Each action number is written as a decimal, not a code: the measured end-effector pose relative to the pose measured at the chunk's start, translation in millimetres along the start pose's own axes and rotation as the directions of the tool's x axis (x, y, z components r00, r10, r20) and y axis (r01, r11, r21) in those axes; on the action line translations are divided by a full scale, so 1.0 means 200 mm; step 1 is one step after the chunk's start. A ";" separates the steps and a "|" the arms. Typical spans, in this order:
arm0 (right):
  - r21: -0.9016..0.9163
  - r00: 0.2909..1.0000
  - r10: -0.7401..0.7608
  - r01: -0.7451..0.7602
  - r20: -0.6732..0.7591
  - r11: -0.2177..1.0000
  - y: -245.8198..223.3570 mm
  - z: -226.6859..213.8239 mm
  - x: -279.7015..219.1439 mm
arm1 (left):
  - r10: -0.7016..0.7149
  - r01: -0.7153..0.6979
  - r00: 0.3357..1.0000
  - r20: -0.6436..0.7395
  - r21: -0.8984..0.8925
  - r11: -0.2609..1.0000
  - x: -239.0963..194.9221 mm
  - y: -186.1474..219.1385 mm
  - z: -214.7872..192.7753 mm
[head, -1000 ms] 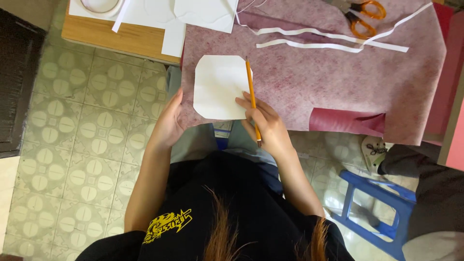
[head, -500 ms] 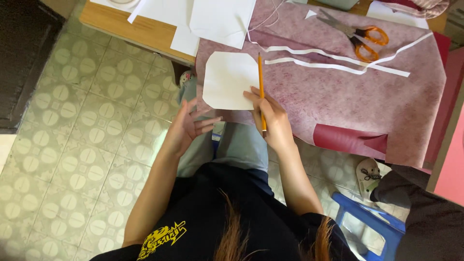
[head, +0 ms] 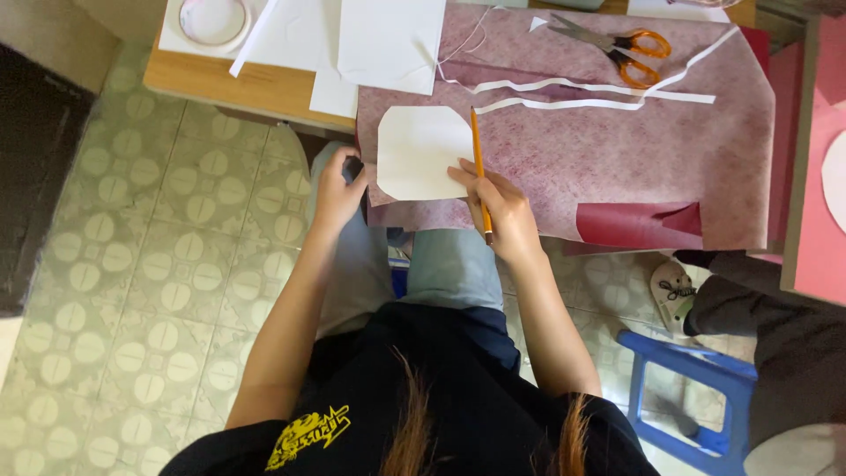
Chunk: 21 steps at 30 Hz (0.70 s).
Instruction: Tracing a white template onto a piece of material using a pencil
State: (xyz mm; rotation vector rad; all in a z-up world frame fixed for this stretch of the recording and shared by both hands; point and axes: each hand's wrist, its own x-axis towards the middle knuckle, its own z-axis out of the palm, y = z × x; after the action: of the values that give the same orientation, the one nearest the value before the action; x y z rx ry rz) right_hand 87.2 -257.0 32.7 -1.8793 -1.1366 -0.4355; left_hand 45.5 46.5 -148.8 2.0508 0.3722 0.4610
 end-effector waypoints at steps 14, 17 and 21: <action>0.050 0.992 0.125 -0.125 0.017 0.991 0.01 -0.11 0.11 | 0.113 -0.101 0.993 0.019 -0.317 0.943 0.05 0.08 0.07; 0.134 0.986 0.162 -0.166 0.038 0.977 0.04 -0.14 0.11 | 0.065 -0.056 0.998 0.006 -0.415 0.908 0.03 0.08 0.09; 0.173 0.980 0.197 -0.190 -0.025 0.966 -0.01 -0.18 0.16 | 0.036 -0.055 0.998 -0.050 -0.430 0.901 0.04 0.18 0.07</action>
State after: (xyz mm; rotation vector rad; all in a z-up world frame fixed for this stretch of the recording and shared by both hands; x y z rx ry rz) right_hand 106.8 -268.7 74.9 -1.8019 -0.9213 -0.2584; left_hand 61.2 21.4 -123.4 1.6210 0.2211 0.5608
